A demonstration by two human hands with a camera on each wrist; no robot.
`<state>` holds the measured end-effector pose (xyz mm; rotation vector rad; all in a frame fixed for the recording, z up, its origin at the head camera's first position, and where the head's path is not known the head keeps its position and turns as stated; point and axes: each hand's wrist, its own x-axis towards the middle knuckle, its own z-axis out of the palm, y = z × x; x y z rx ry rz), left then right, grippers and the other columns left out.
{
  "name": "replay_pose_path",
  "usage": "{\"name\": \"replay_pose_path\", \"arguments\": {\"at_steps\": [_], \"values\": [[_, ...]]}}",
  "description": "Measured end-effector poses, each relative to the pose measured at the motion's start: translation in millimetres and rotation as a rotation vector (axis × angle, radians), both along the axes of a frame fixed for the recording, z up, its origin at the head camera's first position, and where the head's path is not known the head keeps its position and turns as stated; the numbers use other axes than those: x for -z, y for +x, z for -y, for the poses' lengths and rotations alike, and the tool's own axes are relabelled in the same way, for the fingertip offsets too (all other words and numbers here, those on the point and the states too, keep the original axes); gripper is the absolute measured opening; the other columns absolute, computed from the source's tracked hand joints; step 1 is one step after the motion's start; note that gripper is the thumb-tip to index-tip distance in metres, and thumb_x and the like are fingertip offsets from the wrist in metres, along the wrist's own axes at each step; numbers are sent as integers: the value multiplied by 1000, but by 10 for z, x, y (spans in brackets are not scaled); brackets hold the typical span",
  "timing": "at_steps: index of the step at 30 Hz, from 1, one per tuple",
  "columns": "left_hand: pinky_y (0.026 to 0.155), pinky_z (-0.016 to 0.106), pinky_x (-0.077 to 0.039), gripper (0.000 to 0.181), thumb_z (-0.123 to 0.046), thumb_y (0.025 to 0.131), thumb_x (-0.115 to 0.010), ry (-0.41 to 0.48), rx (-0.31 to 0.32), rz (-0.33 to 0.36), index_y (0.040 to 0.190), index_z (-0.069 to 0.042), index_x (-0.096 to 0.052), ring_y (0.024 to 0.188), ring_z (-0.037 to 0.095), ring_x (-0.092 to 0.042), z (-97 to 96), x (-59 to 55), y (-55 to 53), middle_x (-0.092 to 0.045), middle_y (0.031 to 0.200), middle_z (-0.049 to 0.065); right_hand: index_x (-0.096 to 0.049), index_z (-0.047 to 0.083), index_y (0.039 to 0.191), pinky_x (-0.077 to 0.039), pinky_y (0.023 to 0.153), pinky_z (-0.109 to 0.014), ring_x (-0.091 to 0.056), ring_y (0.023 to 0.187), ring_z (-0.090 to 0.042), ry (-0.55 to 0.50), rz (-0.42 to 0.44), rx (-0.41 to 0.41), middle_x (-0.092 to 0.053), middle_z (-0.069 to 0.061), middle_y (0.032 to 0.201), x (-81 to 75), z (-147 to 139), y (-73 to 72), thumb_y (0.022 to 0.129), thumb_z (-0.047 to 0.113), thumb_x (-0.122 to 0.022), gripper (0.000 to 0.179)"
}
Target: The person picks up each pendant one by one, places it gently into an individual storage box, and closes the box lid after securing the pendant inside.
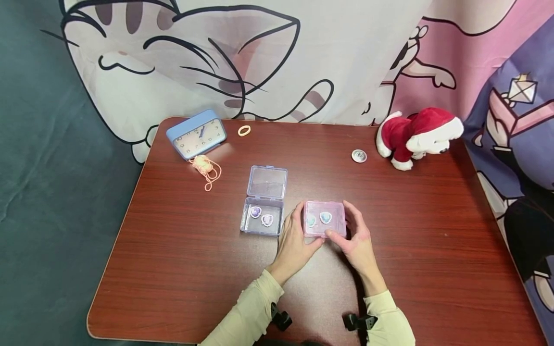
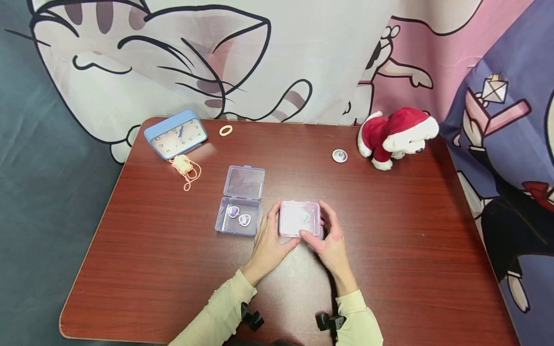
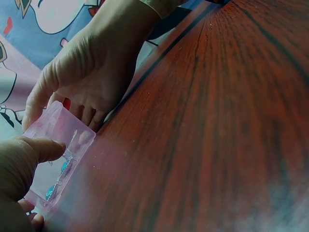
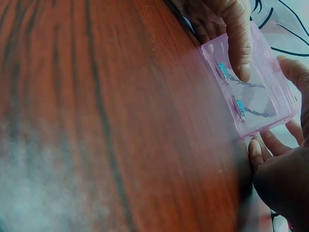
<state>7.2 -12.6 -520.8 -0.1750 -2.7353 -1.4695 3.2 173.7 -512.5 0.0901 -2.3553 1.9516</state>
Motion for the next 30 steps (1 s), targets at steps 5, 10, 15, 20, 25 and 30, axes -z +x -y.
{"name": "replay_pose_path", "arguments": {"at_steps": [5,10,15,20,25,30], "values": [[113,49,-47,107,-30,80,-92,-1,-1,-19,164,-12,-29,140,29,-51,3,3,2,-51,156,12,-44,4,157,-44,107,-15,-54,130,-26,12,20,21,-56,-24,148,-35,30,-1,78,-13,-84,90],[112,49,-47,108,-30,79,-93,-3,-3,-23,164,-13,-29,140,28,-51,0,10,1,-52,155,12,-41,-6,156,-44,106,-15,-54,128,-29,24,18,28,-54,-32,146,-123,84,7,77,-17,-82,90],[111,49,-48,108,-31,79,-92,-5,-6,-17,164,-13,-29,140,28,-51,3,16,5,-52,155,12,-40,-9,155,-45,106,-16,-55,127,-28,17,-4,27,-54,-35,144,-115,94,7,76,-19,-81,89],[122,48,-39,109,-26,82,-91,104,9,43,166,-13,-23,149,27,-43,64,-82,88,-43,163,12,-43,1,157,-45,106,-15,-56,126,-19,22,-4,11,-56,-26,145,-13,49,2,77,-15,-84,92],[119,53,-41,109,-19,82,-91,242,43,26,167,-15,-22,143,34,-50,222,-461,263,-36,168,10,-45,4,156,-45,104,-14,-57,124,-19,30,3,23,-58,-23,145,-10,24,-4,77,-14,-85,91],[112,59,-46,106,-6,77,-92,356,57,-210,163,-7,-30,138,41,-51,681,-747,180,-40,166,13,-41,-5,156,-45,104,-15,-55,124,-33,45,12,37,-55,-32,144,-22,41,-10,76,-17,-82,90]]}}
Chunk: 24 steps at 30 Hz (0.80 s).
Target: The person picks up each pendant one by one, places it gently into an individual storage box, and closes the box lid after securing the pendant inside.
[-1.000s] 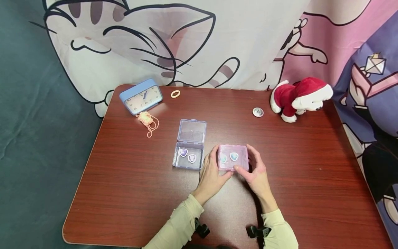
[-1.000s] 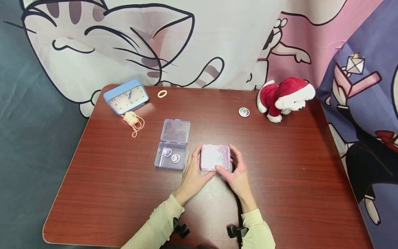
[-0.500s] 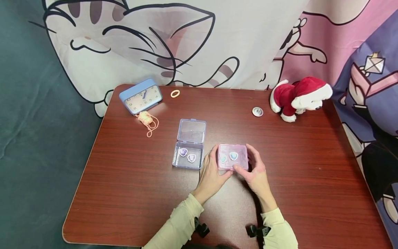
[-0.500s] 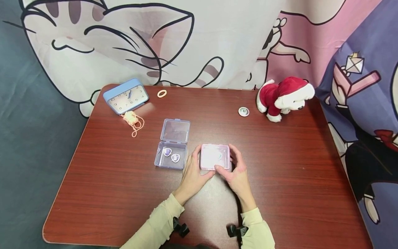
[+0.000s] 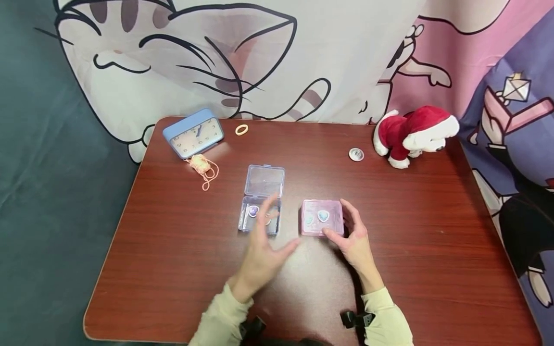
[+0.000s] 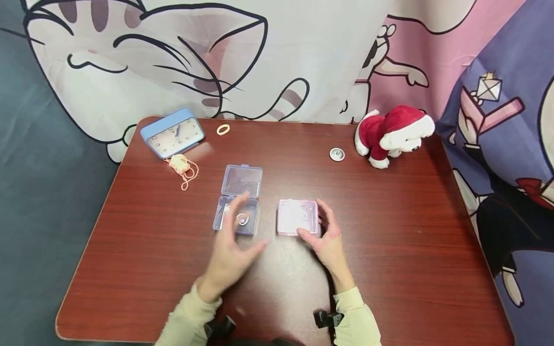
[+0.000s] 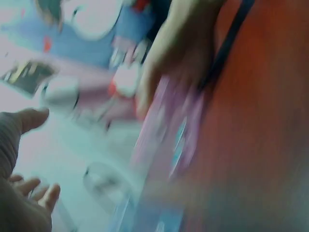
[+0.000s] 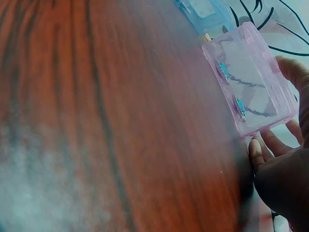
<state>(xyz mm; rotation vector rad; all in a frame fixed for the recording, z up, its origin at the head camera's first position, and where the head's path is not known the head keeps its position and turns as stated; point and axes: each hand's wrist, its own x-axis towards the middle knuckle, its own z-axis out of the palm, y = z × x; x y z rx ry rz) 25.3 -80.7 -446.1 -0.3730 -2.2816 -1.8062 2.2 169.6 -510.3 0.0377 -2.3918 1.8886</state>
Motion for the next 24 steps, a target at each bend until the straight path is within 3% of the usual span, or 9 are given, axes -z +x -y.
{"name": "replay_pose_path", "arguments": {"at_steps": [3,6,9,12,15,20,24], "values": [[117,53,-44,105,0,75,-92,26,-41,-48,162,-10,-34,144,39,-46,423,67,-188,-40,166,8,-41,-5,156,-44,104,-14,-55,125,-31,7,8,7,-55,-32,144,-2,0,2,76,-17,-82,91],[121,47,-40,106,3,75,-92,14,-60,37,161,-13,-34,149,35,-42,813,208,-326,-40,166,3,-43,1,157,-44,104,-13,-56,124,-21,11,15,0,-57,-27,144,5,-11,6,77,-15,-84,91],[125,47,-33,105,1,77,-92,-22,5,141,161,-8,-30,152,35,-37,1059,339,-392,-39,166,9,-44,4,157,-45,105,-14,-56,123,-16,-4,7,-14,-58,-23,143,6,-24,2,77,-12,-85,91],[127,49,-29,108,-4,77,-94,-60,102,216,161,-4,-27,154,35,-35,1149,459,-412,-39,166,13,-45,5,156,-45,105,-15,-56,124,-16,-23,-8,-19,-58,-23,142,7,-30,2,77,-11,-86,90],[125,50,-30,110,-5,75,-95,-63,158,241,161,-3,-27,154,34,-35,1147,555,-413,-39,166,13,-46,5,156,-46,104,-15,-57,123,-16,-22,-7,-14,-59,-22,142,13,-22,2,76,-11,-87,91],[118,44,-40,111,-1,73,-96,-24,180,248,161,-3,-28,147,39,-42,1091,620,-393,-37,166,18,-45,3,157,-45,105,-15,-56,125,-20,-38,-4,-4,-58,-24,144,23,-4,1,74,-14,-87,94],[116,40,-41,111,-1,72,-96,-25,173,262,161,-4,-28,144,40,-46,1065,622,-381,-37,165,19,-46,3,156,-45,105,-15,-56,126,-17,-35,-12,-5,-57,-24,145,21,-9,-4,75,-14,-86,92]]}}
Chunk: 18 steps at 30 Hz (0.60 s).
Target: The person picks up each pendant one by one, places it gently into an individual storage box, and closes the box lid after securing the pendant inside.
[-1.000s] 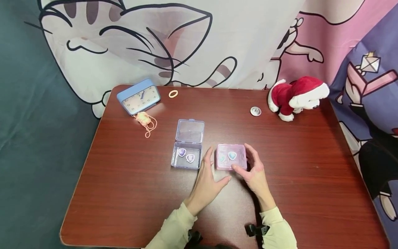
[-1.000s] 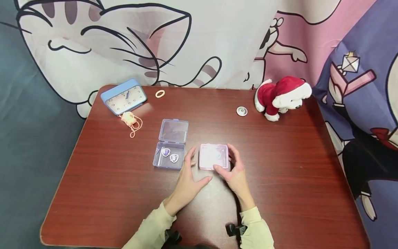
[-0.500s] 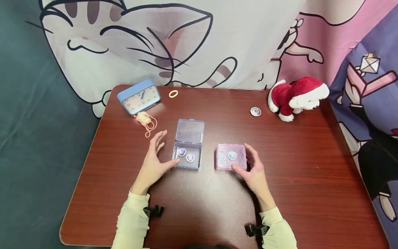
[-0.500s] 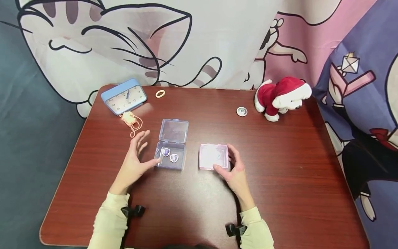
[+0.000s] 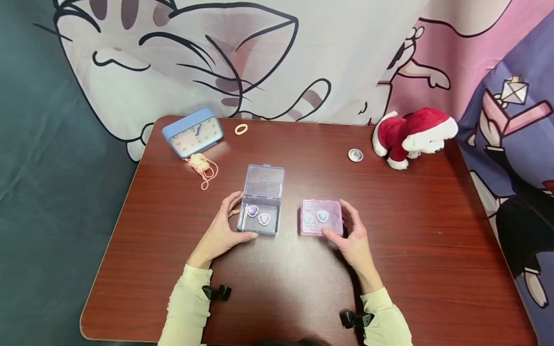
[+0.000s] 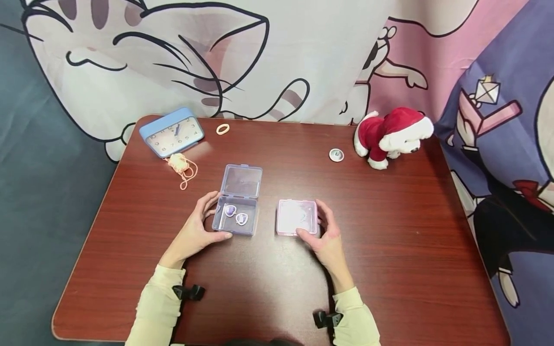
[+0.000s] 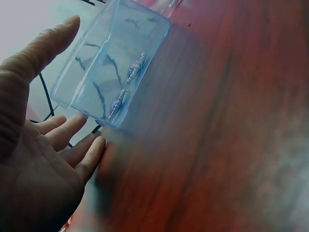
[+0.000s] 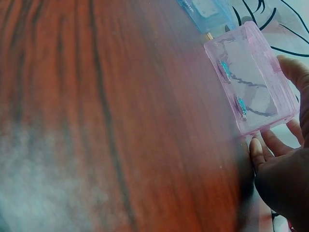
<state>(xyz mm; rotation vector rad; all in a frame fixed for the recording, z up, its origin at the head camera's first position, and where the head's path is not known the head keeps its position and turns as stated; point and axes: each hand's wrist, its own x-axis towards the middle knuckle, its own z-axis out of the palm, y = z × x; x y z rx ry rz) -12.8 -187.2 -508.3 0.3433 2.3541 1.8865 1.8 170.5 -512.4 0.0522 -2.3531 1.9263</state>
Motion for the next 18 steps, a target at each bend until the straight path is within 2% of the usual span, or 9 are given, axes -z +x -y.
{"name": "replay_pose_path", "arguments": {"at_steps": [4,7,10,15,18], "values": [[116,40,-41,111,-2,72,-96,-5,-4,1,161,-6,-29,142,40,-48,-1,17,10,-38,165,18,-45,1,156,-44,106,-15,-56,127,-21,13,9,4,-57,-26,145,-18,16,-5,76,-14,-85,90],[116,35,-40,111,-3,72,-97,-8,-12,3,160,-7,-30,141,39,-48,3,48,16,-39,164,18,-45,2,156,-45,106,-16,-56,127,-21,17,19,3,-57,-25,145,-30,24,-8,76,-14,-85,91],[116,36,-40,110,-4,72,-97,-13,-17,8,160,-8,-31,141,39,-48,2,70,16,-40,164,17,-46,5,156,-45,105,-15,-56,125,-17,24,9,-10,-58,-23,144,-29,11,-9,77,-11,-86,90],[118,49,-39,110,-6,71,-98,-20,-28,42,160,-15,-33,141,36,-50,-11,71,21,-41,164,13,-46,6,156,-44,105,-13,-56,126,-23,59,7,-19,-58,-22,144,-47,2,1,80,-8,-86,87],[118,53,-37,110,-8,71,-99,-40,-40,61,159,-19,-35,140,34,-52,-20,65,34,-42,164,10,-44,6,158,-43,104,-12,-55,127,-30,100,22,-28,-56,-23,146,-80,-1,19,83,-4,-85,86]]}}
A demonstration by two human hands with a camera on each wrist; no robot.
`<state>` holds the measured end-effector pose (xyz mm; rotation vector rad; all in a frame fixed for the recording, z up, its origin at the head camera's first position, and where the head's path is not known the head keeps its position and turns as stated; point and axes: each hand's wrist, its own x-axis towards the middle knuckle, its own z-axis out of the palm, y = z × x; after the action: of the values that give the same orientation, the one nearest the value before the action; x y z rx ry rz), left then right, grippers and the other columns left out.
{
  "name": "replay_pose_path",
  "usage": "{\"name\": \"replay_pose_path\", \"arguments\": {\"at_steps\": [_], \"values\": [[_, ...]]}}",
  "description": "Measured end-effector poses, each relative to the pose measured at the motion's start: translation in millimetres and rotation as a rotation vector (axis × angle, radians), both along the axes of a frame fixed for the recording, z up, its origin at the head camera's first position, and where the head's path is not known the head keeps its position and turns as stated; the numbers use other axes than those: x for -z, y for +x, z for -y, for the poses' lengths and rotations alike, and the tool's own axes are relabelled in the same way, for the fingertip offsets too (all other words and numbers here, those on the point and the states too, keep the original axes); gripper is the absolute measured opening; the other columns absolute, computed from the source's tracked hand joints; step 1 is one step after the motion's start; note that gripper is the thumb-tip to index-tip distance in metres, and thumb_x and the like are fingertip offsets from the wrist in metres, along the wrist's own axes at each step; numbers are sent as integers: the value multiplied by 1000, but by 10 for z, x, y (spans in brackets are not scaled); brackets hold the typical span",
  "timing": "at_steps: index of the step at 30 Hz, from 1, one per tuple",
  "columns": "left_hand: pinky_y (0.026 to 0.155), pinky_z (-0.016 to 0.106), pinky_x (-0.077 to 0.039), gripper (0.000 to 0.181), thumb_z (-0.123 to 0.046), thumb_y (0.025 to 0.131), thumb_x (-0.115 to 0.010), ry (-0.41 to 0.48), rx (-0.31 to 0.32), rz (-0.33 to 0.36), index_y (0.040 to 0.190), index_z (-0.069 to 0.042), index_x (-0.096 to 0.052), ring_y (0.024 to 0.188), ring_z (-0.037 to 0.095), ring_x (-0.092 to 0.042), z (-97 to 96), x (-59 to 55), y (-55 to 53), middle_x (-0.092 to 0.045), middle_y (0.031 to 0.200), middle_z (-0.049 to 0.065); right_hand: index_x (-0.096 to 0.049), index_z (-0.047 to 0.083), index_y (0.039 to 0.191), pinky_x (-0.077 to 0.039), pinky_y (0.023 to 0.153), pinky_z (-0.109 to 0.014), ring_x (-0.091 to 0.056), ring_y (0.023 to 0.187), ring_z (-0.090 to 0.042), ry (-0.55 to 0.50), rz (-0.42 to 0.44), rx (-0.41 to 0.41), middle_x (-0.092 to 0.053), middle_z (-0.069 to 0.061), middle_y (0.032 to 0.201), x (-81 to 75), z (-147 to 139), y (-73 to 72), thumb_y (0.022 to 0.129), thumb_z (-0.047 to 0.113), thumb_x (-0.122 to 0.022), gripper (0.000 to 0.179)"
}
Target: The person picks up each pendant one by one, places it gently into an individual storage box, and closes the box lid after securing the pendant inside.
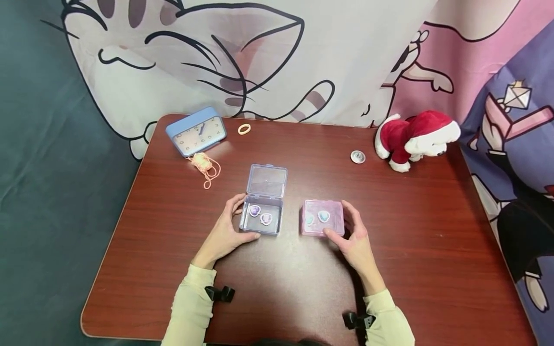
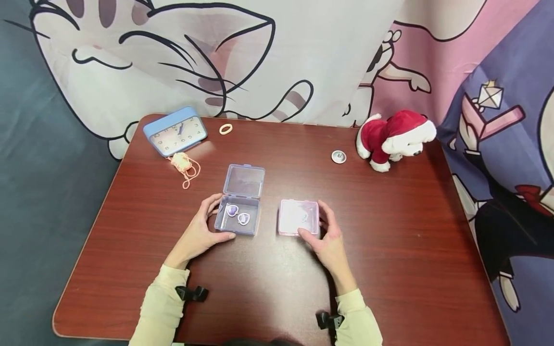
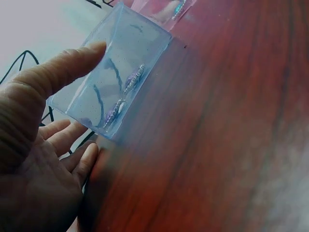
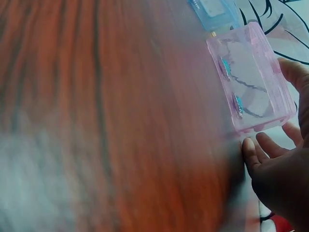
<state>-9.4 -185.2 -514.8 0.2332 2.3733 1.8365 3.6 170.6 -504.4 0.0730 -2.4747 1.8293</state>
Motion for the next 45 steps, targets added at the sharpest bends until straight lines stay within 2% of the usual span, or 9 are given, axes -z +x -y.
{"name": "replay_pose_path", "arguments": {"at_steps": [3,5,10,13,15,22,27,36,45], "values": [[118,53,-38,109,-8,72,-99,-16,-9,5,159,-21,-35,138,34,-53,-7,-1,2,-43,163,9,-42,9,159,-43,102,-12,-58,126,-34,80,17,0,-57,-22,146,-48,-12,11,86,2,-85,85],[117,53,-38,108,-7,72,-98,-11,-12,6,159,-20,-36,138,35,-54,-13,-4,-5,-44,162,10,-43,9,158,-46,103,-19,-61,125,-35,150,2,20,-58,-21,146,-94,-21,8,85,6,-87,85],[117,48,-40,106,-6,72,-98,-15,-8,15,158,-18,-36,138,33,-54,-14,-20,-19,-47,160,9,-53,4,150,-46,105,-46,-60,127,-40,302,-174,96,-61,-20,142,-277,2,-117,83,10,-90,77],[117,46,-41,105,-7,72,-98,-21,-6,17,157,-17,-37,139,32,-54,-3,-27,-9,-48,159,8,-59,3,144,-44,106,-49,-56,132,-38,322,-258,95,-62,-18,142,-413,115,-261,85,11,-88,66],[117,46,-42,104,-8,73,-98,-23,-9,16,157,-17,-37,139,32,-54,7,-25,7,-48,159,8,-62,4,142,-46,107,-49,-57,132,-36,301,-263,65,-63,-16,142,-499,239,-365,87,13,-86,61],[117,45,-43,103,-6,71,-98,-36,-25,7,155,-14,-39,139,32,-54,23,-28,44,-50,157,10,-60,8,146,-49,107,-57,-60,126,-42,275,-48,-106,-62,-14,145,-697,720,-686,95,30,-78,59],[117,50,-43,103,-3,71,-98,-16,-21,-35,155,-10,-39,138,36,-55,17,-28,30,-50,156,14,-54,3,151,-48,113,-55,-59,133,-43,241,98,-190,-60,-23,147,-733,932,-881,98,32,-73,63],[117,44,-45,97,-1,70,-98,-16,-22,-24,147,-9,-41,136,33,-57,12,-12,-3,-54,153,13,-44,-4,156,-43,118,-49,-57,137,-37,221,277,-221,-59,-25,148,-693,1109,-1162,99,36,-69,74],[116,40,-46,88,2,70,-96,0,-40,-21,138,-6,-41,135,33,-58,7,-2,10,-54,153,14,-46,-8,153,-39,122,-46,-53,141,-37,132,369,-234,-56,-29,149,-642,1214,-1227,101,34,-67,70]]}}
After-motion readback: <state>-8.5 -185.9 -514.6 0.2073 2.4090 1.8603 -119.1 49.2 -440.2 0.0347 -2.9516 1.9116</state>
